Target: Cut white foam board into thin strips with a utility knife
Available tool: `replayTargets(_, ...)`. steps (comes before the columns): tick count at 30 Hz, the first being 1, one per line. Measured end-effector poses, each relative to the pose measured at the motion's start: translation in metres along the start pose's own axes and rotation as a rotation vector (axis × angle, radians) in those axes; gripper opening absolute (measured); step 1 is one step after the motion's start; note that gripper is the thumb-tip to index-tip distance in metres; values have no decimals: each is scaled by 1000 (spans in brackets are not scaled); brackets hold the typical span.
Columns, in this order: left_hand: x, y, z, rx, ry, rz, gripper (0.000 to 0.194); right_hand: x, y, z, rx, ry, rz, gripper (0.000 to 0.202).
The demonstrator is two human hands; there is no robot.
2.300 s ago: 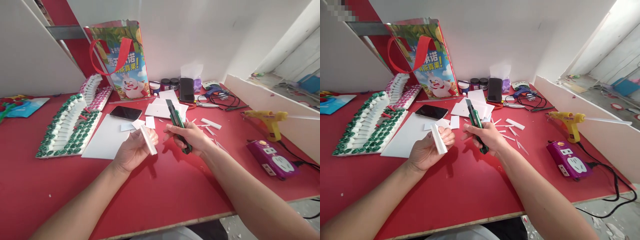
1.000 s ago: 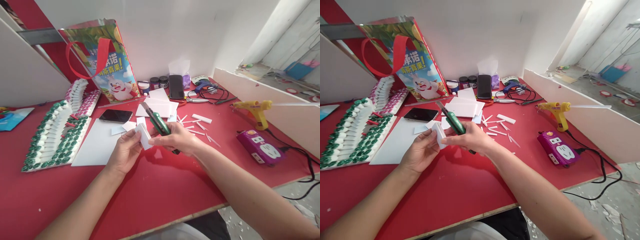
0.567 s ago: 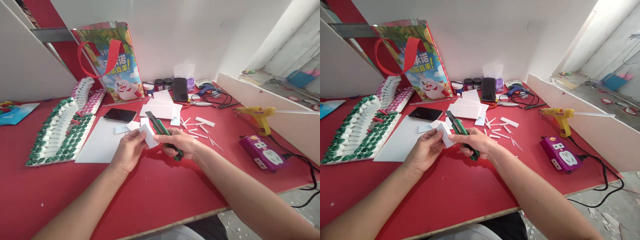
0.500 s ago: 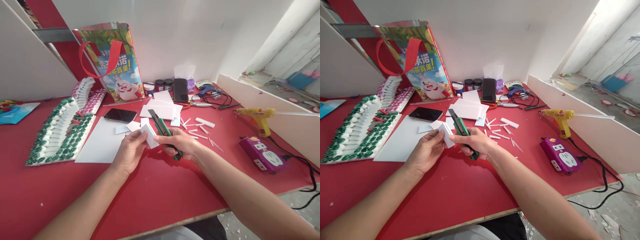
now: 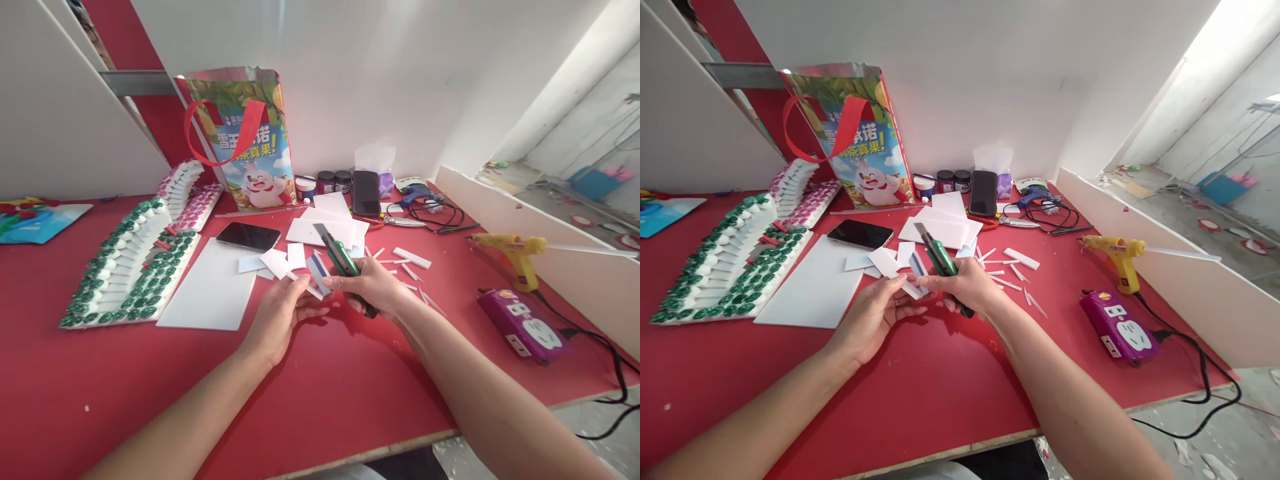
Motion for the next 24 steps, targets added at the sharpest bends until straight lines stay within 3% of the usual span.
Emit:
replayTargets(4, -1, 9, -2, -83, -1, 96, 35, 10, 26, 0, -246, 61, -98, 38)
replayTargets(7, -1, 7, -5, -62, -9, 180, 38, 22, 23, 6, -331, 92, -231, 39)
replayTargets(9, -1, 3, -7, -37, -23, 216, 39, 31, 12, 15, -328, 114, -324, 40)
replayTargets(12, 0, -2, -10, -6, -37, 241, 40, 38, -10, 35, -212, 107, -303, 44)
replayTargets(14, 0, -4, -10, 13, -38, 253, 40, 39, -10, 43, -170, 86, -277, 44)
replayTargets(16, -1, -6, -9, 36, -40, 259, 40, 41, 9, 45, -245, 108, -299, 38)
replayTargets(20, -1, -5, -6, 53, -50, 242, 38, 42, 70, 31, -477, 138, -440, 20)
replayTargets(22, -1, -4, -4, 50, -52, 232, 38, 37, 87, 24, -503, 84, -572, 18)
replayTargets(24, 0, -4, -3, 57, -52, 234, 37, 34, 91, 17, -510, 54, -717, 21)
Point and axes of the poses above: each hand's wrist, its own z-axis towards the middle knuckle, its own y-axis out of the back of the hand, x = y × z, the point moved 9 cm from there along z, towards the middle knuckle, and after that the axes turned 1 degree about z, right-handed, at the moved point
